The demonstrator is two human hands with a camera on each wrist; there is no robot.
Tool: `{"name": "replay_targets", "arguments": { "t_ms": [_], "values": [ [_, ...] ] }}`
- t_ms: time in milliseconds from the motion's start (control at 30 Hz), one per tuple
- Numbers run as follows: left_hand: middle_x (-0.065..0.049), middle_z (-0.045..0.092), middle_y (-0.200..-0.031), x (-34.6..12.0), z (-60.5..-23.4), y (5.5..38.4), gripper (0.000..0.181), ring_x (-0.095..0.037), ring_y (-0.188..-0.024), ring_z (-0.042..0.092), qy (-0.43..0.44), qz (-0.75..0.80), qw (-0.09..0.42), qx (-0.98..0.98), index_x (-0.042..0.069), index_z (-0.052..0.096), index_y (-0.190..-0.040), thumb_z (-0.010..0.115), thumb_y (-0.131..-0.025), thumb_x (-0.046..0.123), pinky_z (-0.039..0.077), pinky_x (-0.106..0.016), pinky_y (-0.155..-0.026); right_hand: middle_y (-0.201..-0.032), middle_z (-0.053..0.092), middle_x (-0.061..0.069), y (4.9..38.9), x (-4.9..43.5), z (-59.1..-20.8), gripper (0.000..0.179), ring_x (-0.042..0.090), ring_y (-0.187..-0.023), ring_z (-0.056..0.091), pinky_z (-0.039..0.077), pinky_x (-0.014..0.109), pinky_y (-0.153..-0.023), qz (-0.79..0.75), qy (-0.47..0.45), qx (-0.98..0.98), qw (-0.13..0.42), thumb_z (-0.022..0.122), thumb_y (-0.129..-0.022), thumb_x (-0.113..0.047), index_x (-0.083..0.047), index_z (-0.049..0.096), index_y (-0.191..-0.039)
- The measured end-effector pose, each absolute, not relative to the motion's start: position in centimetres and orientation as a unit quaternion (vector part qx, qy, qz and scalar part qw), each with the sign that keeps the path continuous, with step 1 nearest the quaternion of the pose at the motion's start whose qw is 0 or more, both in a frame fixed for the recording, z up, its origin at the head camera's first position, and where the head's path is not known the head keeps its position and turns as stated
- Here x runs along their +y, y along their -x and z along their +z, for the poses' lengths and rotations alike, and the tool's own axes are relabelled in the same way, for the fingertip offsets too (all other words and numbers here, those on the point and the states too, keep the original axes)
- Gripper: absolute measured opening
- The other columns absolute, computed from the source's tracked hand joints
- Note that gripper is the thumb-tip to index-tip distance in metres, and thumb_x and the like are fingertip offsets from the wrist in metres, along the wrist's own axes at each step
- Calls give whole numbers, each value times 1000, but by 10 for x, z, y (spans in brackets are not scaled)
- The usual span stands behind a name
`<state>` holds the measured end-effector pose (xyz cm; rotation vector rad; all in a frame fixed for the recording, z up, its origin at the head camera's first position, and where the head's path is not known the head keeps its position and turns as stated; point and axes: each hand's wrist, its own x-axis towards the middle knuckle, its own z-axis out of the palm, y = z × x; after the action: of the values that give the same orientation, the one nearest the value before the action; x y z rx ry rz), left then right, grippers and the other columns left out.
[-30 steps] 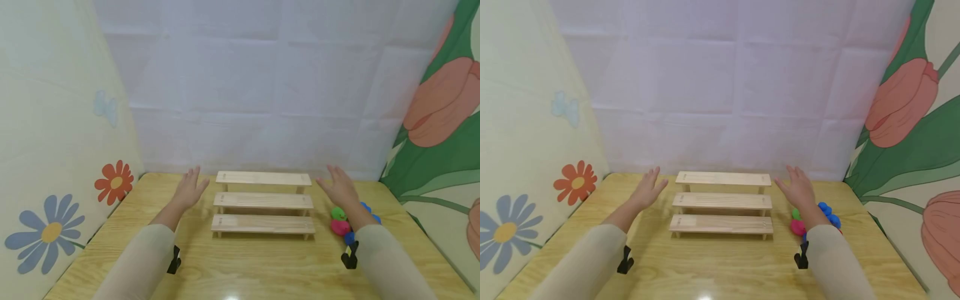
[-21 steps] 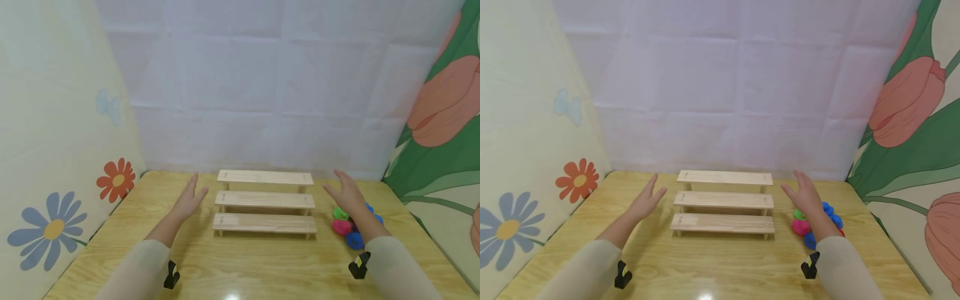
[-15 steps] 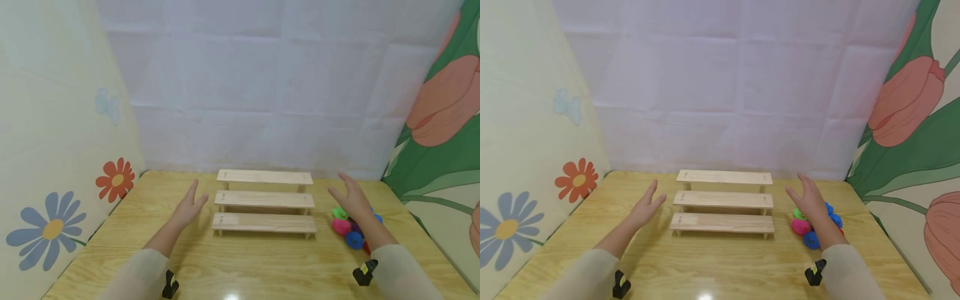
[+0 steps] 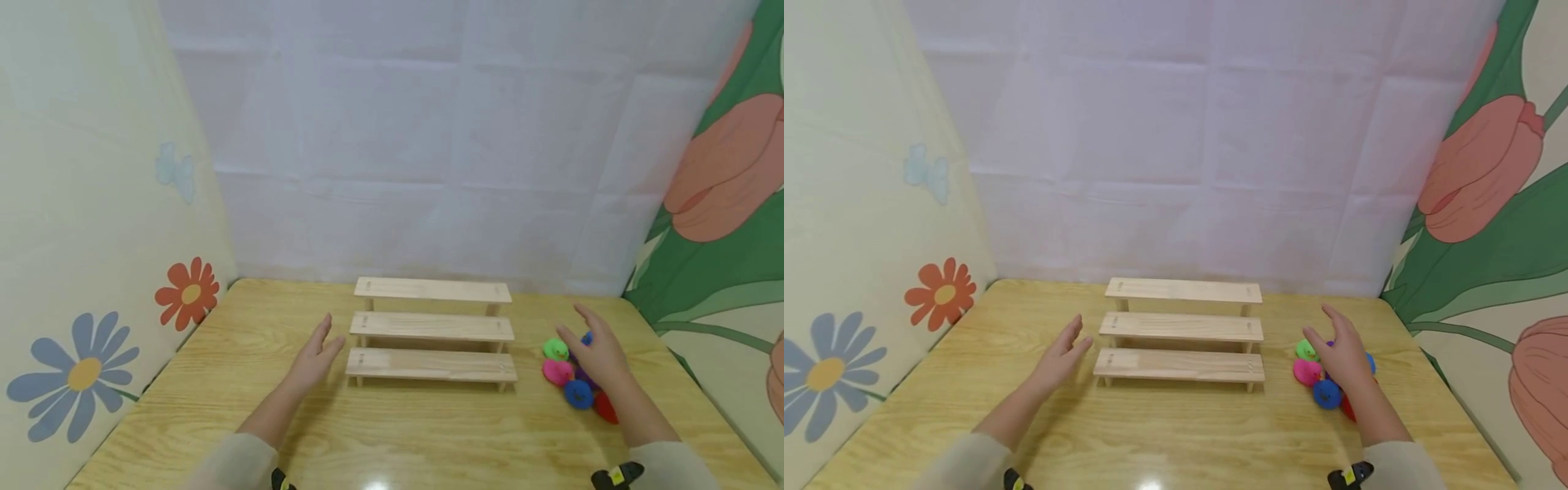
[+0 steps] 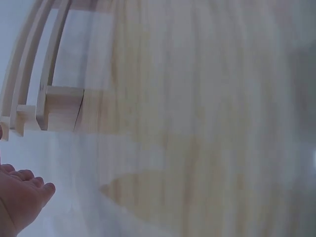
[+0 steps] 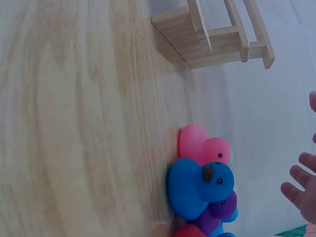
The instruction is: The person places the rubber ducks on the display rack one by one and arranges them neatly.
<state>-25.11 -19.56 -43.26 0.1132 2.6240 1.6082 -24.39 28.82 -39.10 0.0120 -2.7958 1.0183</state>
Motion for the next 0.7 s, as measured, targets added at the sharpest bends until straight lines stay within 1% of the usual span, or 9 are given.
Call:
{"name": "replay_targets", "arguments": {
  "t_ms": [67, 200, 367, 567, 700],
  "values": [
    [-22, 7, -164, -194, -436, 250, 69, -41, -151, 7, -41, 531, 25, 846, 3, 3, -157, 40, -106, 32, 10, -55, -124, -153, 24, 35, 239, 291, -393, 77, 55, -139, 24, 24, 72, -111, 350, 0, -933, 81, 50, -100, -47, 2, 23, -153],
    [-27, 10, -162, -190, -440, 248, 66, -44, -149, 10, -53, 549, 24, 834, -4, 7, -155, 41, -106, 25, 13, -56, -123, -154, 22, 36, 232, 295, -396, 77, 56, -140, 22, 23, 74, -111, 359, 10, -931, 70, 48, -100, -48, 2, 22, -153],
    [-27, 17, -160, -185, -447, 246, 62, -44, -148, 15, -45, 558, 24, 828, -4, 15, -154, 43, -106, 23, 19, -56, -122, -154, 22, 36, 224, 299, -401, 79, 56, -140, 21, 23, 74, -110, 361, 18, -930, 64, 47, -100, -52, 2, 22, -153],
    [-30, 21, -158, -177, -453, 242, 60, -44, -147, 21, -35, 583, 17, 811, -7, 19, -152, 44, -105, 22, 23, -55, -121, -153, 22, 36, 214, 306, -408, 76, 58, -139, 21, 23, 75, -109, 375, 35, -925, 54, 46, -101, -49, 1, 22, -153],
    [-30, 23, -157, -173, -457, 239, 60, -44, -147, 22, -23, 608, 16, 794, -7, 21, -152, 46, -104, 20, 23, -53, -121, -153, 24, 36, 206, 312, -412, 74, 58, -136, 28, 28, 75, -107, 383, 50, -921, 57, 45, -101, -48, -1, 23, -153]
  ]
}}
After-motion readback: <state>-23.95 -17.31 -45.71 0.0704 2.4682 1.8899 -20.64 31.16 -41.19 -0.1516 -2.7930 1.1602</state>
